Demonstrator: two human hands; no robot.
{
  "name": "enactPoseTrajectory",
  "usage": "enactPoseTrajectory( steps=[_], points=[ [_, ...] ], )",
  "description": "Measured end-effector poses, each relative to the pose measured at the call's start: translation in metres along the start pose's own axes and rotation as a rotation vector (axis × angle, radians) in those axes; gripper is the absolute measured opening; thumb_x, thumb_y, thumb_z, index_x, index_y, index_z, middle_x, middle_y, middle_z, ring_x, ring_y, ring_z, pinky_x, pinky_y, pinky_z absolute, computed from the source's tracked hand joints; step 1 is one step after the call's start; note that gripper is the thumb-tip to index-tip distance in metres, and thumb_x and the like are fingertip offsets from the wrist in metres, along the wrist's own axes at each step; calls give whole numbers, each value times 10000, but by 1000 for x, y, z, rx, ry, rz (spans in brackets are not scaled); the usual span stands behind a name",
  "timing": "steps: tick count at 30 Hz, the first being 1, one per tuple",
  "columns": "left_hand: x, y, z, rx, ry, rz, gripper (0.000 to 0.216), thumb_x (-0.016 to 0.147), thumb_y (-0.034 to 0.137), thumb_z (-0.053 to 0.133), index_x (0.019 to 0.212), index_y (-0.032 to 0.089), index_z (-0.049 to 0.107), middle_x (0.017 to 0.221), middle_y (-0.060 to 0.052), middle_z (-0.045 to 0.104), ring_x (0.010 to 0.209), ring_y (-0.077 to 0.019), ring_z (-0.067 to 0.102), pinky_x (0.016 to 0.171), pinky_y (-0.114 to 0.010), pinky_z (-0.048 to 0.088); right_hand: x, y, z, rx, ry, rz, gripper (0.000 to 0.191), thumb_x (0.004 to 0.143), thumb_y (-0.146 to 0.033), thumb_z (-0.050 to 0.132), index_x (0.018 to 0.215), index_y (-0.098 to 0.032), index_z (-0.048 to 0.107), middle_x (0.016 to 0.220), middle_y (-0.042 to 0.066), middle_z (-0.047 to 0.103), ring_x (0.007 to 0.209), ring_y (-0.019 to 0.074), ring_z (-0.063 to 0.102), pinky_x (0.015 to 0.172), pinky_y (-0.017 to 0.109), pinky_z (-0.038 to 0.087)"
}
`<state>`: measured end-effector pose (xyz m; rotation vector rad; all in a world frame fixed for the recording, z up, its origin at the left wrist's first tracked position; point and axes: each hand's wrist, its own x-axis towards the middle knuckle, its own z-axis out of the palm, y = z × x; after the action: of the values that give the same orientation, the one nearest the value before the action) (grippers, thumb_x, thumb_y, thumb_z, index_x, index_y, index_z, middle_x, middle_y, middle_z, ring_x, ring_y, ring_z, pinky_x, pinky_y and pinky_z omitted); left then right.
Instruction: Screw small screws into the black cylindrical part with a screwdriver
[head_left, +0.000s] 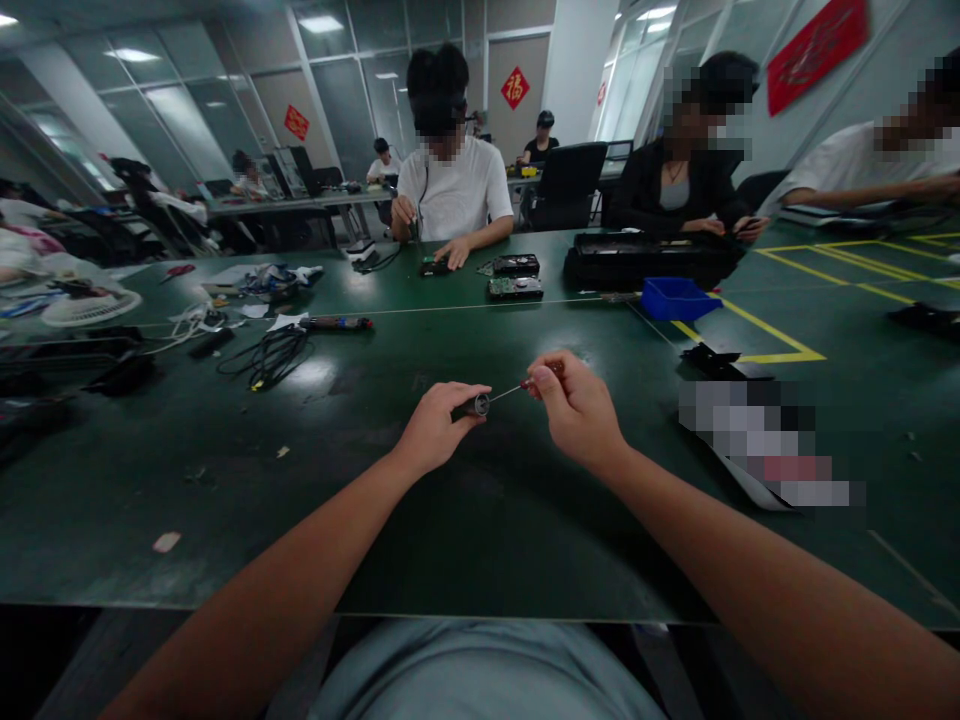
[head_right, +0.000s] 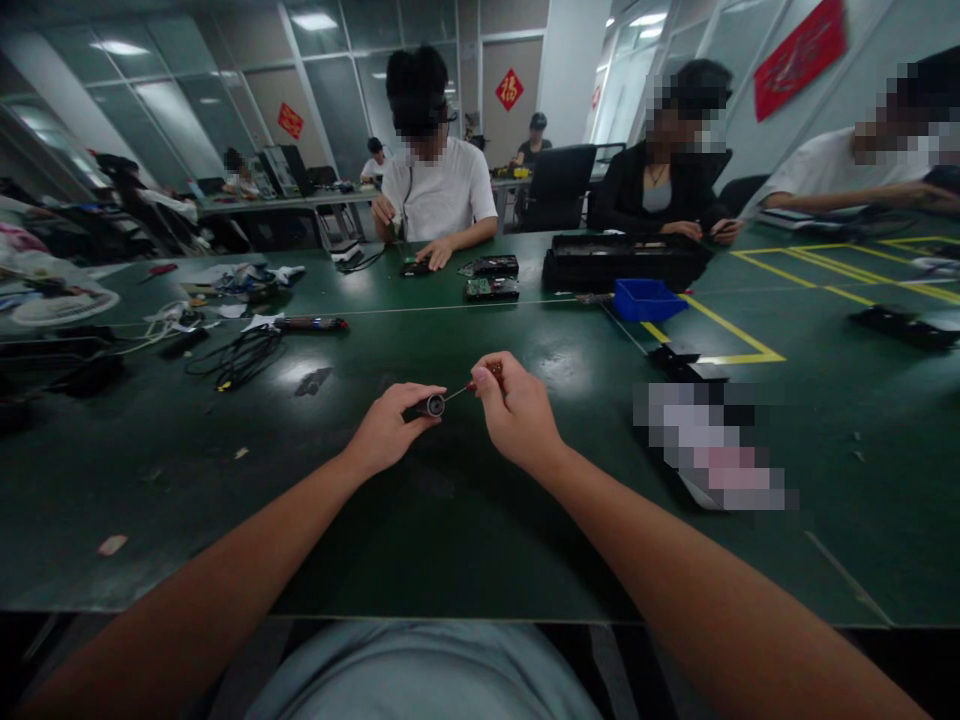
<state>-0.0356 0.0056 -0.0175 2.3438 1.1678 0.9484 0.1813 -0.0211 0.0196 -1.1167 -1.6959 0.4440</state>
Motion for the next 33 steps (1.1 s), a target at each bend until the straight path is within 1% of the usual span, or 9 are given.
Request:
enactPoseTrajectory(
  steps=[4, 8, 14, 21, 24, 26, 28, 31, 33],
  points=[
    [0, -1, 1, 32, -29, 4, 417, 855, 157, 680, 1248, 286, 630, 1190, -31, 672, 1112, -220, 574, 996, -415, 426, 2, -4, -2, -95, -77, -47, 175, 981, -348, 448, 954, -217, 562, 778, 35, 676, 709, 190, 647, 647, 319, 443],
    [1, -2, 1, 38, -38, -75, 407, 849, 166, 683, 1235, 289, 638, 1178, -36, 673, 1099, -236, 578, 995, -434, 432, 3, -4, -3, -174, -82, -91, 160, 977, -322, 438, 947, -216, 554, 787, 44, 683, 704, 195, 637, 648, 322, 431],
    [1, -1, 0, -25, -33, -172, 401, 851, 189, 678, 1240, 276, 629, 1165, -40, 662, 1107, -243, 572, 997, -435, 435, 3, -1, -2, -206, -90, -90, 164, 979, -317, 436, 952, -205, 553, 790, 46, 681, 705, 192, 630, 650, 318, 423],
    [5, -9, 3, -326, 113, -287, 365, 867, 189, 617, 1228, 221, 578, 1211, -67, 628, 1109, -210, 592, 1028, -384, 434, 3, -1, -3, -202, -83, -80, 168, 980, -321, 440, 932, -210, 556, 800, 48, 685, 719, 193, 633, 661, 321, 428],
    [5, -9, 0, -380, 140, -335, 360, 916, 286, 568, 1265, 214, 520, 1097, -62, 633, 1002, -189, 605, 928, -345, 469, 3, 0, -3, -199, -89, -81, 172, 982, -327, 441, 946, -210, 561, 800, 45, 685, 717, 191, 635, 658, 320, 431],
    [4, -5, -5, -339, 108, -364, 373, 926, 390, 559, 1254, 215, 521, 967, -40, 628, 852, -177, 597, 794, -320, 480, 3, 0, -3, -195, -93, -78, 173, 982, -331, 444, 952, -211, 565, 801, 44, 686, 719, 193, 639, 660, 322, 435],
    [2, 0, -9, -247, 50, -358, 359, 917, 452, 565, 1191, 220, 563, 907, -28, 621, 773, -176, 577, 716, -314, 463, 3, -1, -3, -191, -98, -71, 173, 981, -331, 446, 952, -211, 567, 808, 46, 690, 728, 196, 645, 666, 324, 440],
    [1, 7, -12, -75, -38, -272, 260, 900, 406, 604, 1084, 223, 620, 977, -37, 641, 853, -202, 593, 763, -341, 465, 3, -1, -3, -190, -98, -66, 174, 981, -328, 447, 951, -207, 569, 815, 50, 694, 745, 199, 653, 677, 325, 443],
    [1, 10, -11, 3, -93, -189, 216, 899, 344, 606, 1075, 221, 635, 1048, -48, 645, 944, -221, 597, 826, -359, 469, 3, -1, -3, -193, -91, -68, 173, 981, -326, 448, 949, -207, 570, 808, 47, 692, 740, 198, 652, 678, 324, 441]
  ],
)
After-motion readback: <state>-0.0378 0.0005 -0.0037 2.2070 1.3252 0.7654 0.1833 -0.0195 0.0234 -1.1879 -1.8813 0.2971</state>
